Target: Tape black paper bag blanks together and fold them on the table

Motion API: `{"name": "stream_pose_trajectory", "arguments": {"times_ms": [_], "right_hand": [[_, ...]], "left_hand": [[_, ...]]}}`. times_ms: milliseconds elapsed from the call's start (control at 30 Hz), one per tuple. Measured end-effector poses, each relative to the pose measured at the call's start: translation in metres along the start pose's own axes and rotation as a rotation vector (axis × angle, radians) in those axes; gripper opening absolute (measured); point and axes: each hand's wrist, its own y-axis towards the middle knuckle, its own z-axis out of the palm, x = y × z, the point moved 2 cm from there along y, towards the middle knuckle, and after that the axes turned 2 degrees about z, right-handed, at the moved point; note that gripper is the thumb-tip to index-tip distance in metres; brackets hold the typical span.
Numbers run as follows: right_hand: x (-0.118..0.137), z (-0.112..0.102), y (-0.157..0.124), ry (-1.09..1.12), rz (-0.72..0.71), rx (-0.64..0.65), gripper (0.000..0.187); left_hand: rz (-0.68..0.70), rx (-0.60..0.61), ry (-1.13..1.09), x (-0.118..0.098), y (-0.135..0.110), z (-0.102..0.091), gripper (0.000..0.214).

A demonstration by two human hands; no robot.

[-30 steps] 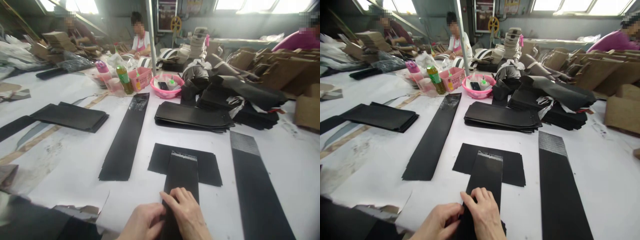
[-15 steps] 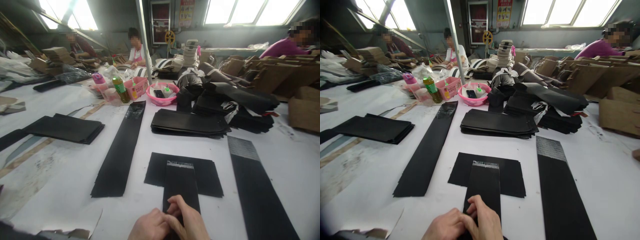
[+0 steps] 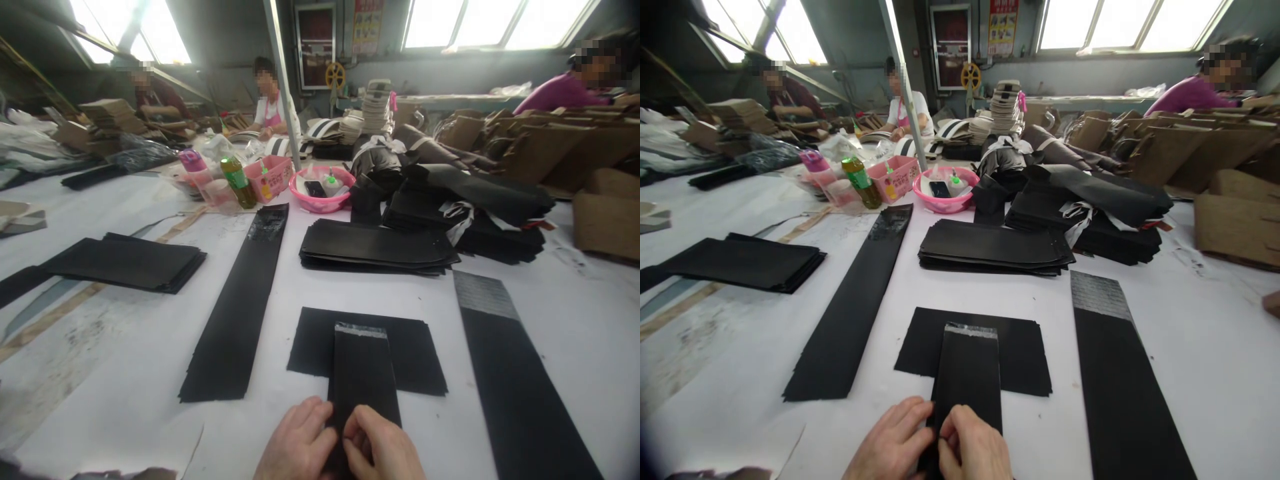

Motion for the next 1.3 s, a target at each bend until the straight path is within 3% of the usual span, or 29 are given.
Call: {"name": "stream_pose_trajectory", "arguments": {"times_ms": [100,300,433,567,600,733,800,1133,1300], "right_hand": [[-0.007,0.001,0.000,0.029,-0.117,-0.102,0.014],[-0.015,0.003,0.001,0.099,-0.284,-0.211,0.014],[-0.019,0.006,0.003,0.074,-0.284,-0.191,0.014],[-0.018,0.007,0.005,-0.002,-0.166,-0.201,0.011],[-0.015,0.008,0.006,-0.008,-0.138,-0.223,0.017],[0.002,0.015,0.014,-0.079,-0.107,-0.402,0.078],[0.010,0.020,0.021,-0.168,-0.111,-0.469,0.087],[0.024,0.028,0.030,-0.374,0.008,-0.505,0.074],[0.012,0.027,0.029,-0.258,-0.042,-0.526,0.057]], "left_hand": [[0.042,0.069,0.033,0.007,0.014,-0.009,0.043],[0.031,0.125,0.136,0.023,0.046,-0.006,0.055],[-0.058,0.201,0.163,0.030,0.068,-0.007,0.053],[-0.100,0.231,0.161,0.030,0.082,-0.010,0.043],[-0.102,0.235,0.158,0.030,0.084,-0.010,0.041],[-0.116,0.221,0.148,0.032,0.084,-0.009,0.037],[-0.116,0.211,0.136,0.033,0.083,-0.007,0.034],[-0.106,0.220,0.136,0.038,0.083,0.000,0.036],[-0.108,0.265,0.164,0.039,0.084,-0.001,0.036]]}}
